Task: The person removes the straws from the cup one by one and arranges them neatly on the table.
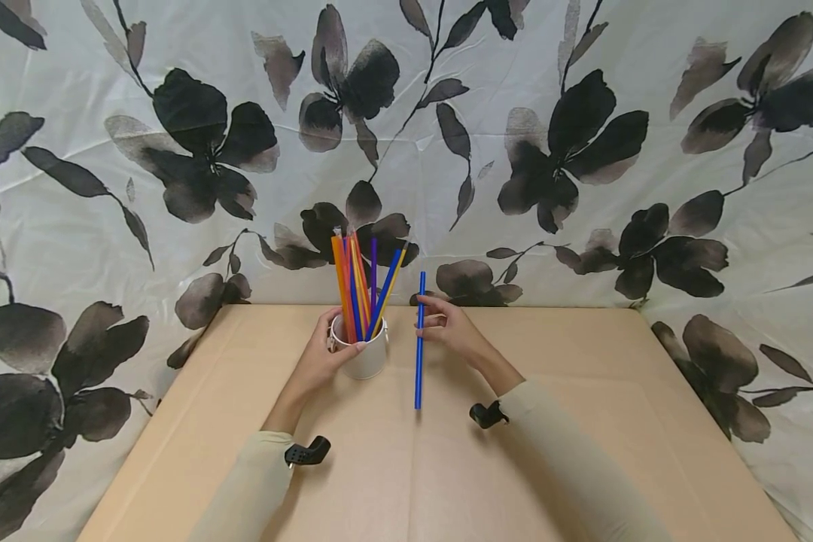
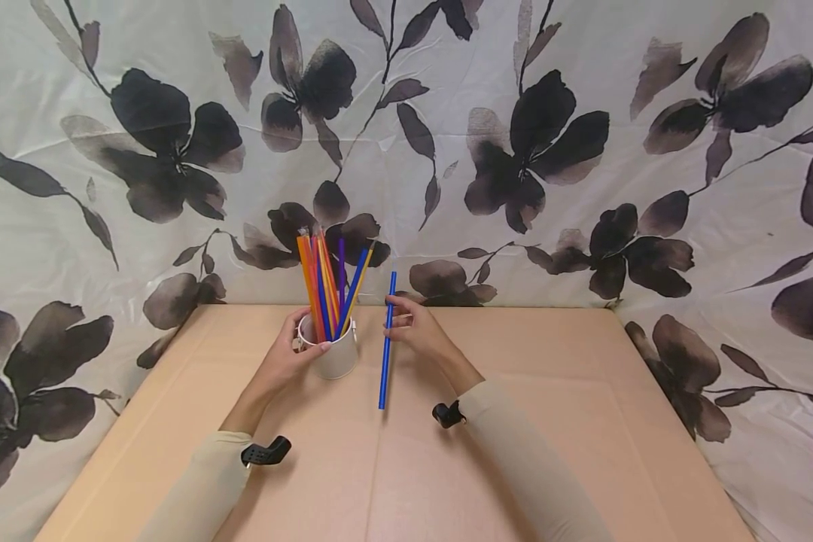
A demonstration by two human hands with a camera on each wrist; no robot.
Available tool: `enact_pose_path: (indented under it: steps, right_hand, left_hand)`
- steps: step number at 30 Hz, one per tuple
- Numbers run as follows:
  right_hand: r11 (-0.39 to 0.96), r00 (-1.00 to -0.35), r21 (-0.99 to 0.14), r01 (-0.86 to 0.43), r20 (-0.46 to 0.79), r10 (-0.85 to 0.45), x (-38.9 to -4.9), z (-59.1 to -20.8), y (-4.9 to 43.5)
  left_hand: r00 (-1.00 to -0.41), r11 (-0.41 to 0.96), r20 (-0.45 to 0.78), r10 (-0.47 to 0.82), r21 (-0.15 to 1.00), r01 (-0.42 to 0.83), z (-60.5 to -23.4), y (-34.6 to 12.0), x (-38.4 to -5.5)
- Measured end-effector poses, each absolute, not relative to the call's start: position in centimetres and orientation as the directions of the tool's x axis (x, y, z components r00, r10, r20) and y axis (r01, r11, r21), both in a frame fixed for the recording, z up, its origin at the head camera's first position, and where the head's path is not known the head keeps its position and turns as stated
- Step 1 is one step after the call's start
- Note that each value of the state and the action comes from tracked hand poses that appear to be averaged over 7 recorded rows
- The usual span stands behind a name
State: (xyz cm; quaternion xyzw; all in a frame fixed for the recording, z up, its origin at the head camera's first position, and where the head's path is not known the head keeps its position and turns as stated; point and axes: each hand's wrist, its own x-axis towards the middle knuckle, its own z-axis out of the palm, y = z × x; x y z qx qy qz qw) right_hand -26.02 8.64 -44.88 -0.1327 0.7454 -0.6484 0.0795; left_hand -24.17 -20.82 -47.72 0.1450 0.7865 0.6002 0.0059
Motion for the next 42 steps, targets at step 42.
enact_pose_path:
  steps: [42]
  right_hand:
    - [0.428, -0.954, -0.903, -0.022, -0.108, -0.279, -29.5, -49.8, 8.0]
  left_hand:
    - [-0.964, 0.214, 0.132, 0.231, 0.96, 0.183, -47.6, -20.4, -25.1]
